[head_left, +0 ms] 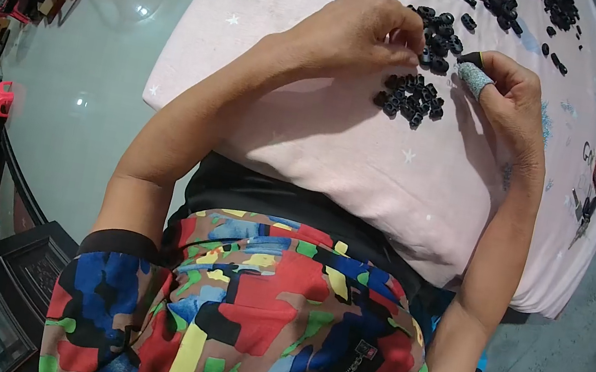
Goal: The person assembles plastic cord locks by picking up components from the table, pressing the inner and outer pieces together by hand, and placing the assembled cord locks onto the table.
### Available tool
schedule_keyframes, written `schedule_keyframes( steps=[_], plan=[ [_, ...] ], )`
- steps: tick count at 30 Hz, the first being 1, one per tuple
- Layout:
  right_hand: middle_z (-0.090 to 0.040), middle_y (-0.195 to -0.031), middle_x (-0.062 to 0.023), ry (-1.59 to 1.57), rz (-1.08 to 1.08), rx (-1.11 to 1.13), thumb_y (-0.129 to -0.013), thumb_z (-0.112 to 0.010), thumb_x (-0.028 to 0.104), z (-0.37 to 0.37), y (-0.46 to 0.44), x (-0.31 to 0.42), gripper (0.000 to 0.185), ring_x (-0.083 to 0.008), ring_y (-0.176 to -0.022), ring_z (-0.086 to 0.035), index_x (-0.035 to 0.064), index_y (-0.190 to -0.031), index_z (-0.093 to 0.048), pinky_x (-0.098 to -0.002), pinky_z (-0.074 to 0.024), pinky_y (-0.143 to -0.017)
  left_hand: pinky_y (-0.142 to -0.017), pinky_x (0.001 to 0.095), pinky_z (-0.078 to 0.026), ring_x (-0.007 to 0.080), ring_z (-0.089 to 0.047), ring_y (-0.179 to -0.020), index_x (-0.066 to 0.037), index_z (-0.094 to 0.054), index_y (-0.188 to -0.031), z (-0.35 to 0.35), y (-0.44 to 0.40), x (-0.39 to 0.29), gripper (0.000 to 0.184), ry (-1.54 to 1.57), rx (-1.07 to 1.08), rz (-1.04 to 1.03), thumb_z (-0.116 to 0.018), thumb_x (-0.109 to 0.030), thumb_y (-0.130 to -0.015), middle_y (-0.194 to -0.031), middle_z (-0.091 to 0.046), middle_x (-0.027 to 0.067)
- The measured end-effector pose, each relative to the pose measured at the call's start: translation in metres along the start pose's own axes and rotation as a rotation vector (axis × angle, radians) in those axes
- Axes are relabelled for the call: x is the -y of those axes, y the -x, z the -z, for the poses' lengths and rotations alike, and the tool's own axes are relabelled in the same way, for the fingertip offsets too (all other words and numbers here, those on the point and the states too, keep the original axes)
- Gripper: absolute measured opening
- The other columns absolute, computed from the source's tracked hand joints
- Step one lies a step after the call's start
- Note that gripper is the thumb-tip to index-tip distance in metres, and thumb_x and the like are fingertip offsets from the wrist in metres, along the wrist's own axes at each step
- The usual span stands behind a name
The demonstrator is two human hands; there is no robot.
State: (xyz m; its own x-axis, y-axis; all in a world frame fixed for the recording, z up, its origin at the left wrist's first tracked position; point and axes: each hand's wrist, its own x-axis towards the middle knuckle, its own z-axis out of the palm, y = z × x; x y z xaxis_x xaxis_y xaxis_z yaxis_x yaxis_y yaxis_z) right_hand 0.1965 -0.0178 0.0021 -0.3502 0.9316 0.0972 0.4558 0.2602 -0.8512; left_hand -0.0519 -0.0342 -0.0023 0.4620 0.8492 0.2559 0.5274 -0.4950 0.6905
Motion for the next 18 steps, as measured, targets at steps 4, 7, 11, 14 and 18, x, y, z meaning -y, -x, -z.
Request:
schedule_keyframes(
  steps=[4,7,11,14,18],
  plan=[
    [-0.067,-0.074,-0.0017,0.014,0.005,-0.006,-0.081,-0.064,0.007,0.001,0.0,-0.003,0.013,-0.0063,-0.069,-0.058,-0.0007,-0.089,-0.071,-0.0229,-0.0479,-0.066,-0.073,0.0287,-0.053,0.016,-0.064,-0.08,-0.001,-0.071,-0.103,-0.007,0.004,-0.005,0.02,0.047,0.061,0.0,-0.073,-0.012,-0.086,-0.084,-0.068,0.0066],
    [-0.066,-0.073,-0.0011,0.069,0.032,0.002,-0.081,-0.064,0.006,0.001,0.0,0.0,0.012,-0.0058,-0.069,-0.057,-0.0009,-0.088,-0.071,-0.0228,-0.047,-0.065,-0.074,0.0291,-0.053,0.0171,-0.065,-0.08,0.001,-0.07,-0.103,-0.007,0.003,-0.009,0.021,0.039,0.129,-0.027,-0.072,-0.012,-0.086,-0.084,-0.068,0.0077],
    [-0.065,-0.072,-0.0005,0.043,0.017,0.005,-0.082,-0.064,0.006,0.001,0.001,0.001,0.012,-0.0057,-0.068,-0.056,-0.001,-0.088,-0.071,-0.0231,-0.0464,-0.064,-0.073,0.0289,-0.054,0.0171,-0.066,-0.078,0.0,-0.07,-0.104,-0.005,0.004,-0.005,0.021,0.101,0.118,0.012,-0.071,-0.012,-0.087,-0.083,-0.068,0.0081],
    [-0.065,-0.072,-0.0002,0.017,0.011,0.01,-0.082,-0.063,0.006,0.001,0.0,0.0,0.011,-0.0056,-0.067,-0.055,-0.0009,-0.087,-0.071,-0.0231,-0.0462,-0.063,-0.073,0.0291,-0.054,0.017,-0.066,-0.076,-0.003,-0.071,-0.103,-0.007,0.0,0.0,0.018,0.105,-0.039,0.06,-0.07,-0.012,-0.088,-0.08,-0.068,0.0078],
    [-0.065,-0.071,-0.0005,0.021,0.001,0.019,-0.082,-0.063,0.005,-0.002,0.001,0.003,0.011,-0.0059,-0.065,-0.056,-0.0005,-0.087,-0.071,-0.0229,-0.0465,-0.062,-0.073,0.0323,-0.054,0.0202,-0.067,-0.085,-0.006,-0.07,-0.104,-0.021,-0.003,0.008,0.022,-0.121,-0.176,-0.047,-0.074,-0.011,-0.084,-0.093,-0.066,0.0091]
  ],
)
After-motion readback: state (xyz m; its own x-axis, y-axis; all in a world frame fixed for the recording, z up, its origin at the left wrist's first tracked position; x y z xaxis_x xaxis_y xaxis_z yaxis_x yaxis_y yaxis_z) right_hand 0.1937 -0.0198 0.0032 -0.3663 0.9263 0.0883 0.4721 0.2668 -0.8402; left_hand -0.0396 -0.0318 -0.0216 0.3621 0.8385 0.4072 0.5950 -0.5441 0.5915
